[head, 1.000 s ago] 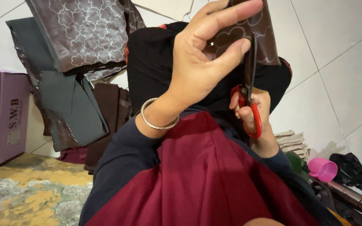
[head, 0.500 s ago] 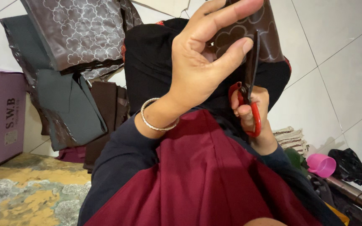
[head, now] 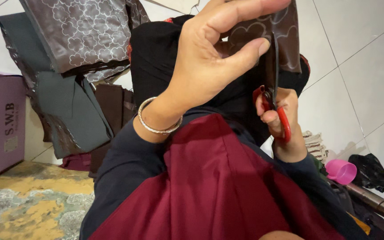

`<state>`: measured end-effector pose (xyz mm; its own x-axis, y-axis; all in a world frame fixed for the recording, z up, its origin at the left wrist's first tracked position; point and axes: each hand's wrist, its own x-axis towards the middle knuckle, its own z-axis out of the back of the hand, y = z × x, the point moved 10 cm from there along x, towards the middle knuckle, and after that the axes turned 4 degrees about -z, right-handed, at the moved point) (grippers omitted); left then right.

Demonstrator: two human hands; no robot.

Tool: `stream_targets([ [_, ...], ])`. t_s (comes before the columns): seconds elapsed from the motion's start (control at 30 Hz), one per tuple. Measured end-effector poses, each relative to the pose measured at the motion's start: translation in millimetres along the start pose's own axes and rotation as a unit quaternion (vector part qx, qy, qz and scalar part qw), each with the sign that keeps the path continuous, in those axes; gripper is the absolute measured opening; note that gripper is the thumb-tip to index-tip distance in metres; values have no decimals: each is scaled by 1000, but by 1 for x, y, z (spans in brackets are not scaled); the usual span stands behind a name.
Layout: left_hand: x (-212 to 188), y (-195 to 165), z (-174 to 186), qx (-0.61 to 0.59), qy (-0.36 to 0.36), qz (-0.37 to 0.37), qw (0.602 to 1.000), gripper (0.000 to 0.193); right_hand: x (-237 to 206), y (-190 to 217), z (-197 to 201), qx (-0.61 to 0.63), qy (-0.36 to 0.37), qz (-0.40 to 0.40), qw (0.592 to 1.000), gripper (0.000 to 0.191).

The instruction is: The person cuts cloud-shaped pieces from a brown patterned fabric using red-handled scissors. They hold the fabric with one hand and cut along the outlines with the other, then place the cut pieces aside.

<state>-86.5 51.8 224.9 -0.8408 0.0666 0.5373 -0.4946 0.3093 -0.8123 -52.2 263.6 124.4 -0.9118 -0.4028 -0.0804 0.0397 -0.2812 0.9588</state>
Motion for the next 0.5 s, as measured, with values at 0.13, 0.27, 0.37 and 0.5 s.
stream_targets([
  [0.13,0,-3,0,38,-6,-19,999,30,-1,-1,0,23,-10,-11,1000,82],
  [0.27,-4,4,-3,8,-44,-6,999,27,-2,2,-14,46,-18,-6,999,82],
  [0.37,-7,8,-4,-3,-70,0,998,27,-1,1,-21,76,-23,-6,997,82],
  [0.5,-7,16,-4,-45,-62,20,997,27,0,3,-20,77,-9,-4,997,81],
])
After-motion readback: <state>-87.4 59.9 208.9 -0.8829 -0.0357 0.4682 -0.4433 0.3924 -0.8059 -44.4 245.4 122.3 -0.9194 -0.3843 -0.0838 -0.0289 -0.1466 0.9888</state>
